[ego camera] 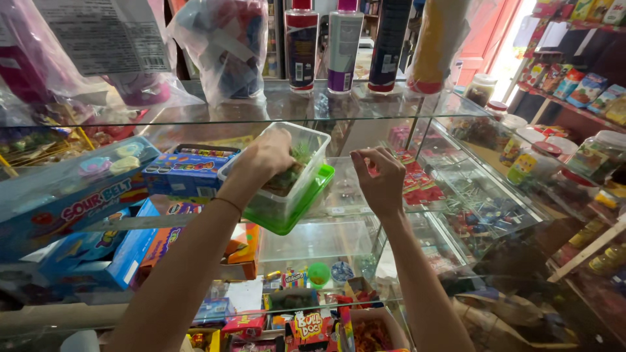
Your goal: The person sorts small individual candies by hand into a plastic container and then moves them from the container into another small plastic bag.
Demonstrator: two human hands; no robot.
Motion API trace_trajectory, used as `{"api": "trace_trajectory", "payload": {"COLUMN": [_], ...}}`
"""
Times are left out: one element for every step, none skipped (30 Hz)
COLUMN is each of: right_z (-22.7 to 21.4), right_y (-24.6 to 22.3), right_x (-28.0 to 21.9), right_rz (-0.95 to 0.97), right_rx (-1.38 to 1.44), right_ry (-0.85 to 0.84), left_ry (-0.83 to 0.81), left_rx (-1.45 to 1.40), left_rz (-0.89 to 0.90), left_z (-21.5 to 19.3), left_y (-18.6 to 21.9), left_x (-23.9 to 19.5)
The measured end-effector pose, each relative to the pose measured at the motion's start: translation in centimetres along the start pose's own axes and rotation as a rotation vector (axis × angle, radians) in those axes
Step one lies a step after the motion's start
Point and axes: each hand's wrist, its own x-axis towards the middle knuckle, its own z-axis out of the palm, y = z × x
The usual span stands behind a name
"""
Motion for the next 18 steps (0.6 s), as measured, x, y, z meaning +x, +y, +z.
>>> {"api": "trace_trajectory", "payload": {"right_z": [0.0,0.0,0.1,0.1,0.1,0.1,0.0,0.0,-0.1,-0.1,-0.3,-0.4,-0.4,-0.4,-0.3,-0.2,-0.1,0.0], "right_y": [0.1,0.2,0.3,0.2,0.2,0.1,0.0,-0.1,-0.3,-0.6,-1.0,-1.4,-0.6,0.2,0.9,1.6,2.4,3.1], "right_x": [-0.1,-0.1,-0.1,-0.1,-0.1,-0.2,-0.1,-0.1,-0.1,0.0,0.1,0.1,-0.1,-0.3,-0.5,-0.9,-1.2,-1.5], "right_rz": [0.001,-0.004,-0.013,-0.014,-0.011,-0.007,-0.008,0.017,0.043,0.044,0.056,0.068,0.069,0.135,0.201,0.202,0.266,0.330], "right_rx": [-0.002,0.001,0.005,0.003,0.010,0.018,0.016,0.033,0.050,0.048,0.067,0.086,0.082,0.126,0.170,0.167,0.191,0.214], "right_ry": [-0.002,0.004,0.011,0.009,0.019,0.029,0.025,0.012,0.002,0.002,-0.013,-0.028,-0.028,-0.039,-0.050,-0.050,-0.027,-0.004], "left_ry": [-0.002,0.034,0.074,0.074,0.159,0.244,0.243,0.199,0.153,0.151,0.303,0.452,0.450,0.604,0.758,0.757,0.746,0.732], "left_rx": [-0.002,-0.055,-0.108,-0.111,-0.209,-0.307,-0.311,-0.382,-0.450,-0.451,-0.317,-0.180,-0.183,-0.197,-0.210,-0.213,-0.373,-0.533], "left_rz": [0.001,-0.008,-0.017,-0.017,0.069,0.156,0.154,0.111,0.070,0.072,0.177,0.283,0.285,0.421,0.557,0.558,0.563,0.565], "left_z": [-0.6,-1.1,-1.8,-2.4,-3.0,-3.6,-6.0,-8.4,-10.8,-9.4,-8.0,-6.6,-5.3,-4.0,-2.8,-2.6,-2.5,-2.4], "left_y": [0.6,1.2,1.8,2.2,2.6,3.0,4.9,6.9,8.8,8.8,8.9,9.0,9.3,9.5,9.8,10.6,11.3,12.1], "left_x": [-1.0,-2.1,-3.1,-4.3,-5.6,-6.9,-9.7,-12.5,-15.3,-15.0,-14.7,-14.4,-13.9,-13.5,-13.0,-13.6,-14.1,-14.7]}}
